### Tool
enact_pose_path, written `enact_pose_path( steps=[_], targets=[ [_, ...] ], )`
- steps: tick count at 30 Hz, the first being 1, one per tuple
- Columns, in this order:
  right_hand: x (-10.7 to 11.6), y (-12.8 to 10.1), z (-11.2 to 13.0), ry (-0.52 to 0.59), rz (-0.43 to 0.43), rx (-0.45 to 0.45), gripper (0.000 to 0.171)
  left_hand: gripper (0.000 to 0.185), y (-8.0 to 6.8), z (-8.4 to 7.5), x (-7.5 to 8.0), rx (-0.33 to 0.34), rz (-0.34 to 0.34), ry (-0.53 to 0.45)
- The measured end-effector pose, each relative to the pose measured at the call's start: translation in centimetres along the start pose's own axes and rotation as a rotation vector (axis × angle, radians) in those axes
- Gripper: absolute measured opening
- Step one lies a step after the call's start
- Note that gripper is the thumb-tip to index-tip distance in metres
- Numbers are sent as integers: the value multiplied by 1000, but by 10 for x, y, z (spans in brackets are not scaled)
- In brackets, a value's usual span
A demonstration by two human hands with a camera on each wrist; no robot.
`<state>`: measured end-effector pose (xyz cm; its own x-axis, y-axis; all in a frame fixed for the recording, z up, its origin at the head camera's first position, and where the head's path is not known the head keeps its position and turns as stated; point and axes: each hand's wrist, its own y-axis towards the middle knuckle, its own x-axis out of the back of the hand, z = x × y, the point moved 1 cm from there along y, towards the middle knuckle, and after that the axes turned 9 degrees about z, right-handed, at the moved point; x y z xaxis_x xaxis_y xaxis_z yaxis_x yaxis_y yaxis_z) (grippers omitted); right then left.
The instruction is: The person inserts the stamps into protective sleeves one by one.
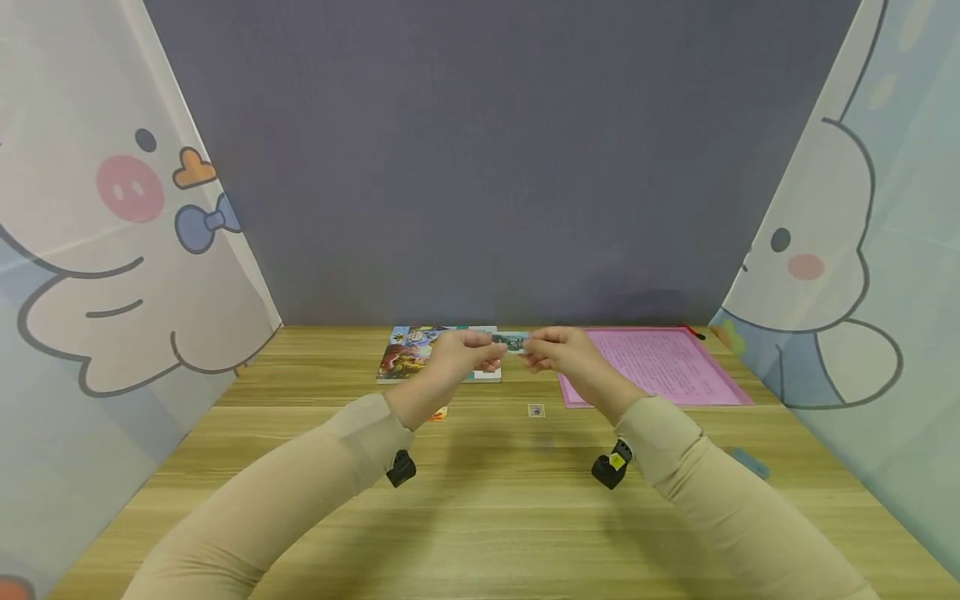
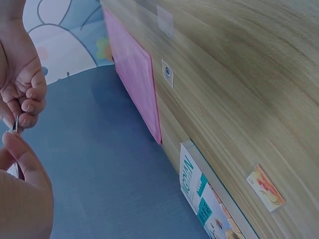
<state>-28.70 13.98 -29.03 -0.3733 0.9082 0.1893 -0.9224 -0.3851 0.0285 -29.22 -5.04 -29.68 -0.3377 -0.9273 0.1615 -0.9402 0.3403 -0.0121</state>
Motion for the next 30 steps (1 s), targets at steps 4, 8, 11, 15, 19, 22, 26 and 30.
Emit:
enact_pose_path(
  steps=[4,8,11,15,19,22,26,30],
  targets=[
    [2,0,-2,13,0,8,29,41,1,0,0,7,13,-12],
    [1,-1,-3,26,-18,16,27,43,2,2,-1,13,13,-27],
    [0,-2,-2,39,-39,19,26,42,4,2,-1,7,12,-32],
    [0,-3,-3,54,-67,13,23,39,5,2,-3,6,11,-21],
    [-3,-4,-3,62,-79,6,21,29,4,2,-5,15,-4,-11],
    [-5,-4,-3,56,-82,8,21,16,3,2,-6,11,-10,-6],
    [-7,-4,-3,42,-87,12,23,32,3,1,-7,-3,-14,-9],
    [-8,-3,-2,33,-90,10,24,40,3,0,-7,-10,-16,2]
  ],
)
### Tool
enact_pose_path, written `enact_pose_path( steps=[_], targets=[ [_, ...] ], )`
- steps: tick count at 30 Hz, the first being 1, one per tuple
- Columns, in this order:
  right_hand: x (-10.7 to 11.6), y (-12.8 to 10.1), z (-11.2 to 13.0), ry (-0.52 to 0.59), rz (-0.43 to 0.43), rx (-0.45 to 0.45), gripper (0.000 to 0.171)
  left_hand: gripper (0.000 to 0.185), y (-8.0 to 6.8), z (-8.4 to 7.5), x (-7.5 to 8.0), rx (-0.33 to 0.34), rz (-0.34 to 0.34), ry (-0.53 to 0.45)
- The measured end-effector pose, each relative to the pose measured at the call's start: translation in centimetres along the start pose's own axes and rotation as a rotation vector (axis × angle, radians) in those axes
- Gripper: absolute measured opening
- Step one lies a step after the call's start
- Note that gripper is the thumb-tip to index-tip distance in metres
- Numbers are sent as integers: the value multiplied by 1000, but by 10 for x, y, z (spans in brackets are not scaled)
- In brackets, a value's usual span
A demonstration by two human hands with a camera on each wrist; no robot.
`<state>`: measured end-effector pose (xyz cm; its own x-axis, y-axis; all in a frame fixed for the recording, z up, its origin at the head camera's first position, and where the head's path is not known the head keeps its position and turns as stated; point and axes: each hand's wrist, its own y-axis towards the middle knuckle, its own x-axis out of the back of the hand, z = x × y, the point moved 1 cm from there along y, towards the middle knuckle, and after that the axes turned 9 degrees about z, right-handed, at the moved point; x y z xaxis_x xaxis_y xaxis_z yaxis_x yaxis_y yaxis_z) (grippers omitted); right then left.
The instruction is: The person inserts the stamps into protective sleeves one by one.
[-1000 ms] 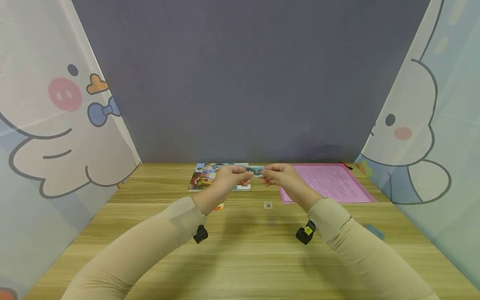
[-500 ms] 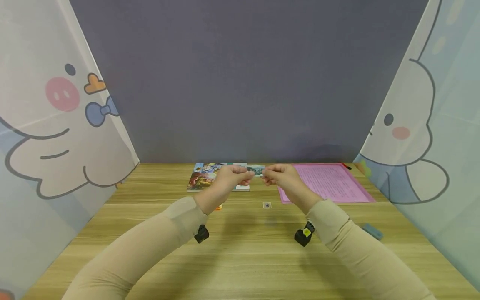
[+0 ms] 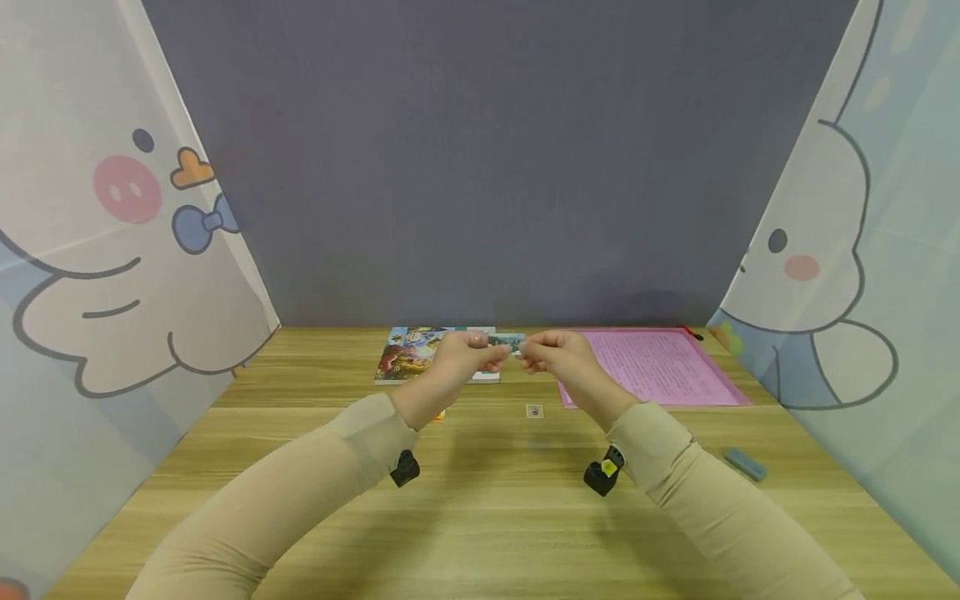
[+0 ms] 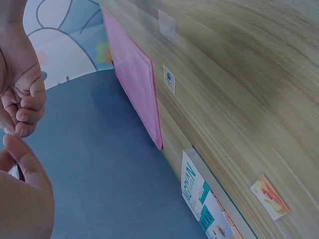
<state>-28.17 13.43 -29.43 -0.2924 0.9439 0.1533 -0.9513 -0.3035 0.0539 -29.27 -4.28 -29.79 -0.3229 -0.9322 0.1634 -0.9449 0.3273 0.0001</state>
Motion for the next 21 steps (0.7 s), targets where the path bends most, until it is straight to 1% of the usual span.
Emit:
enact_pose_path(
  steps=[6,9,11,13,16,18,20,21],
  targets=[
    [-3,1,0,17,1,-7,25,47,-1,-1,-1,-5,-7,16],
    [-3,0,0,18,2,-7,26,44,-1,-1,-1,-13,-6,16],
    [-2,0,0,19,8,-8,27,38,-1,0,-1,-14,-3,14],
    [-1,0,-1,12,29,-5,28,34,-2,-1,-1,-17,0,12],
    [3,2,-1,1,78,7,27,35,-3,-2,-1,-25,7,10],
    [5,3,-1,-4,108,15,26,24,-3,-3,-1,-31,9,-4],
    [7,4,-1,-3,130,19,26,18,-4,-4,-1,-38,8,-19],
    [7,5,-1,-2,135,19,26,23,-4,-4,-2,-39,6,-27]
  ],
)
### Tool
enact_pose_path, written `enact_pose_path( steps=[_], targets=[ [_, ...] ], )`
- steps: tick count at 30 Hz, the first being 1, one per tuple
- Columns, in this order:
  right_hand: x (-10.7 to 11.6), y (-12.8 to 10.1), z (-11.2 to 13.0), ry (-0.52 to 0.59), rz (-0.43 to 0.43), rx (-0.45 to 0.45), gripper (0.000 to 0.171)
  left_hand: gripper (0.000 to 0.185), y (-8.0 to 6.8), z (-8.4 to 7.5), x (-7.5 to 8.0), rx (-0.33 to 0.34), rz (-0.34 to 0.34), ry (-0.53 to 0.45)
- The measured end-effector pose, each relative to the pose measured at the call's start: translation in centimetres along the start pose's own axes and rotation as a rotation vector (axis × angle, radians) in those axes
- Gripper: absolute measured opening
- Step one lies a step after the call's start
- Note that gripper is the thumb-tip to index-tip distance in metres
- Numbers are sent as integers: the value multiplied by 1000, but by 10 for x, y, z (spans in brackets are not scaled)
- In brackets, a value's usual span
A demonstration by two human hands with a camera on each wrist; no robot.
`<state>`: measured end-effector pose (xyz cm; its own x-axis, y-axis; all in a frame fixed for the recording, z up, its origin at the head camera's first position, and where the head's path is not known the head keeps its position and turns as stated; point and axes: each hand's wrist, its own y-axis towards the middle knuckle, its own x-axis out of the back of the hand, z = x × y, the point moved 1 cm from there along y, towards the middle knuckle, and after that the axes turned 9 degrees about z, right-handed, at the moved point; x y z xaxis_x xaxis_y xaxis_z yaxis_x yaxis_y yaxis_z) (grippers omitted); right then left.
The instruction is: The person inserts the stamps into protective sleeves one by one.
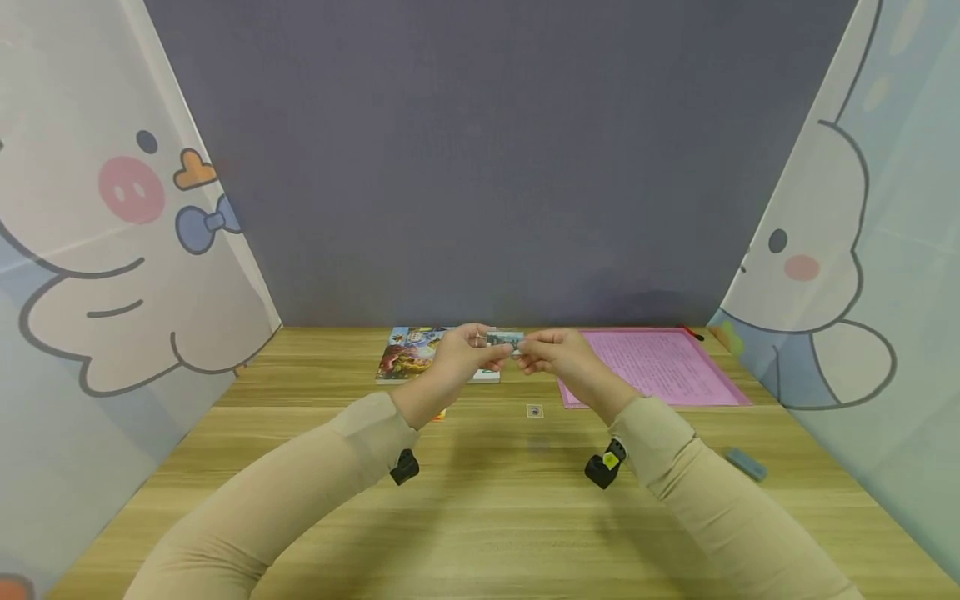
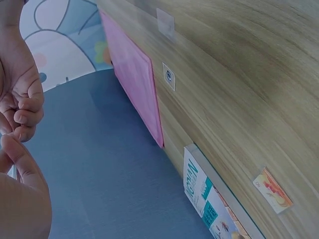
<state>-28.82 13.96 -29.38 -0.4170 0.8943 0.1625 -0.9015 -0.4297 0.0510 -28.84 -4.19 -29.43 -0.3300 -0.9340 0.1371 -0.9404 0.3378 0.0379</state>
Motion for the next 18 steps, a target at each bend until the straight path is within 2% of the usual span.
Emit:
enact_pose_path(
  steps=[2,6,13,18],
  targets=[
    [0,0,1,5,1,-7,26,44,0,0,0,-2,-8,-13],
    [-2,0,2,15,-19,-11,28,50,0,1,2,0,-10,-11],
    [2,1,4,44,-88,13,30,28,-3,1,12,-53,-2,-48],
    [5,0,3,48,-90,12,31,21,-6,1,19,-45,-26,-49]
  ],
)
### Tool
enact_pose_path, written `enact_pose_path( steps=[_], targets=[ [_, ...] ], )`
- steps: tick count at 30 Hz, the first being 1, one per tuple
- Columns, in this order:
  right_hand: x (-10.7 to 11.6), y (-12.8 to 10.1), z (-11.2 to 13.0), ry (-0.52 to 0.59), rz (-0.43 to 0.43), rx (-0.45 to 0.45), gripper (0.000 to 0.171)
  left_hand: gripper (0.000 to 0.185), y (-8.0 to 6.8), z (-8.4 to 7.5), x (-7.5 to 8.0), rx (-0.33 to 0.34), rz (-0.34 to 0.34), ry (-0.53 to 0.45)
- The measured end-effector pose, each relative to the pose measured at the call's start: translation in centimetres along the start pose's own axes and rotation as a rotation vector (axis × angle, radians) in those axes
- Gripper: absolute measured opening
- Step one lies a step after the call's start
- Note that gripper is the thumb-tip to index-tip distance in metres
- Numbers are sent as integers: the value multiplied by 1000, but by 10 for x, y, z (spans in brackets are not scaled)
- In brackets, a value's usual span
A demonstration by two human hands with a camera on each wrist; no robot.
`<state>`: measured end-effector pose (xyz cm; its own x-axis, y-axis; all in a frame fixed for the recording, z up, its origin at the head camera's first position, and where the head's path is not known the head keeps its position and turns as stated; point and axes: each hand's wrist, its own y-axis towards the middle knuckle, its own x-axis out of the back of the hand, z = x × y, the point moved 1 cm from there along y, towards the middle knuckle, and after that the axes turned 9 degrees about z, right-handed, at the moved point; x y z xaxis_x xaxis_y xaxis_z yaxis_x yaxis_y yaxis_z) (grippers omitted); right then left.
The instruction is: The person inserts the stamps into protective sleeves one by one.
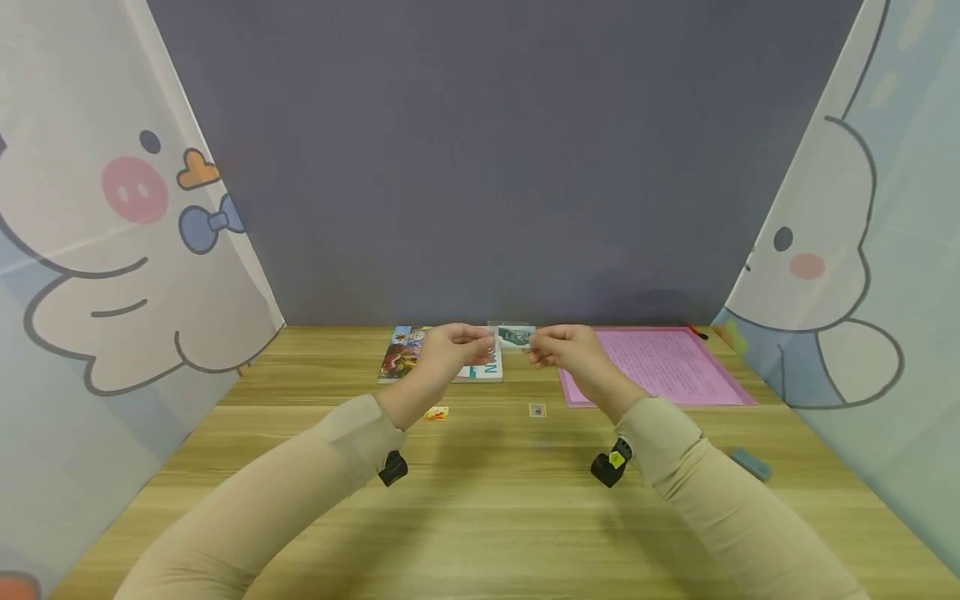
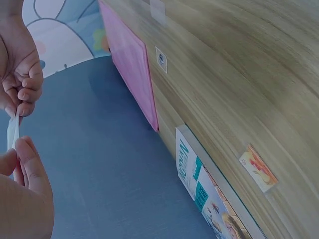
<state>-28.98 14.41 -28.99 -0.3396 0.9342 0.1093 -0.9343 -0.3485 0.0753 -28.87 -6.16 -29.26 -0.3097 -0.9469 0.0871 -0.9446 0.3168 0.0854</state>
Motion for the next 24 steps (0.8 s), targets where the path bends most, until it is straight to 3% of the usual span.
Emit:
enact_pose_path(
  steps=[12,24],
  targets=[
    [0,-1,0,7,-12,-2,27,15,-1,0,1,25,-37,-10],
    [1,-3,-1,21,39,-3,26,14,-3,0,0,11,-49,-16]
  ],
)
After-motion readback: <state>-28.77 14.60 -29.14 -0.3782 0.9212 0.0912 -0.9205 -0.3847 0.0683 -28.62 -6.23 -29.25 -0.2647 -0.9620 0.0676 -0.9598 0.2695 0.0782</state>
